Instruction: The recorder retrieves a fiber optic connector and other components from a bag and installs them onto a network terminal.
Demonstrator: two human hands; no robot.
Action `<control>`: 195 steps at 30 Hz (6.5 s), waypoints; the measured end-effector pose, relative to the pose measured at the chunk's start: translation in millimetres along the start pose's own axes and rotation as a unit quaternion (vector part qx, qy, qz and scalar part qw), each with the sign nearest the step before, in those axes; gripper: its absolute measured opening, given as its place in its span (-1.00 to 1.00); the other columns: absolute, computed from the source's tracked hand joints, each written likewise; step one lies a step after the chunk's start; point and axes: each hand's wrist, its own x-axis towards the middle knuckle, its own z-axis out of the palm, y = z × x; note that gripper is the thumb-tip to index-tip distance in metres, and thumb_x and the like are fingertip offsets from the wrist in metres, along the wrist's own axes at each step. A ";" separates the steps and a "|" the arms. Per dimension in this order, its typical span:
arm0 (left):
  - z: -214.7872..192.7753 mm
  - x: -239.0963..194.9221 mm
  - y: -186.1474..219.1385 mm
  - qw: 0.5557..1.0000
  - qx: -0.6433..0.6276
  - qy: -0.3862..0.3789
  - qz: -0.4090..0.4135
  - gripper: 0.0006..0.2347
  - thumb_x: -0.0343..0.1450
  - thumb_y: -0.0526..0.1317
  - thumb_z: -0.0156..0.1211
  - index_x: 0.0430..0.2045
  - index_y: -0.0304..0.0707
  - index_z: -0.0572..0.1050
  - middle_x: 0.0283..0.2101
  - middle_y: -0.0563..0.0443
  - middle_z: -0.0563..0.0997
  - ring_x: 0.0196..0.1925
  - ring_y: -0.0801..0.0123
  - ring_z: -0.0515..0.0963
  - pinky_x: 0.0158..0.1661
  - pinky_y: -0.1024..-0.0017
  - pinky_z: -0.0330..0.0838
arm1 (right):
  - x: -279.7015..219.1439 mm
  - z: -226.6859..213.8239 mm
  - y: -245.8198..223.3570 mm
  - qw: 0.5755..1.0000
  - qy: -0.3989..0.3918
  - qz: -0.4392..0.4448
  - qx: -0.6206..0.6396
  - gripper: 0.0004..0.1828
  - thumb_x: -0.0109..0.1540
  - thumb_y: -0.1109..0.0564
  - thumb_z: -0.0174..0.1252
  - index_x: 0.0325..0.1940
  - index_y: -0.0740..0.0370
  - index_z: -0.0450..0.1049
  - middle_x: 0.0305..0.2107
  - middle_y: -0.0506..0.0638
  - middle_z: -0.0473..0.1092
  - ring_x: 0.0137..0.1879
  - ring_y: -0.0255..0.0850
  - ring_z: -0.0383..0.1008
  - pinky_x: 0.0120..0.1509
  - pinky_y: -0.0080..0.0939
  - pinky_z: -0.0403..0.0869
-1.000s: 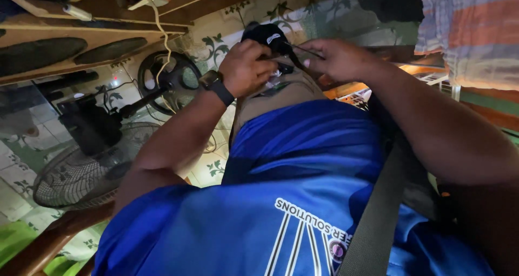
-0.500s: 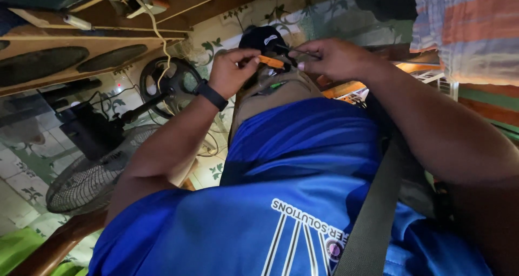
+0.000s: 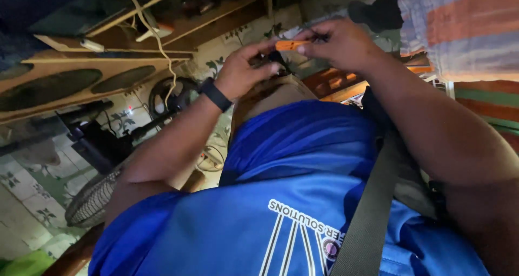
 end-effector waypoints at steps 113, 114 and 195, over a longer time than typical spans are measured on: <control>-154.5 -74.2 -85.2 0.885 0.462 0.026 -0.046 -0.77 0.34 -0.40 0.24 -0.13 -0.21 0.61 -0.20 -0.18 0.67 -0.13 0.01 0.67 -0.12 0.21 0.54 | -52.7 -3.5 -51.3 0.934 0.280 -0.140 0.170 -0.77 0.40 0.22 0.26 0.09 0.36 0.46 0.06 -0.04 0.37 0.01 -0.42 0.41 0.12 -0.47 0.38; -158.7 -72.5 -82.0 0.850 0.526 -0.024 0.020 -0.75 0.29 -0.43 0.22 -0.18 -0.22 0.63 -0.26 -0.23 0.66 -0.19 -0.08 0.64 -0.14 0.16 0.52 | -51.2 -3.9 -49.8 0.935 0.278 -0.143 0.169 -0.77 0.40 0.23 0.26 0.09 0.37 0.45 0.08 -0.03 0.36 0.03 -0.41 0.41 0.13 -0.46 0.39; 71.3 84.4 85.0 0.989 -0.072 -0.082 0.097 -0.72 0.66 -0.02 -0.03 0.16 -0.14 0.23 -0.38 0.07 0.48 -0.46 0.59 0.31 -0.42 0.58 0.21 | -61.9 15.4 -17.5 0.863 0.347 -0.245 0.275 -0.78 0.51 0.33 0.15 0.22 0.27 0.31 -0.01 -0.04 0.38 0.09 -0.35 0.43 0.21 -0.34 0.43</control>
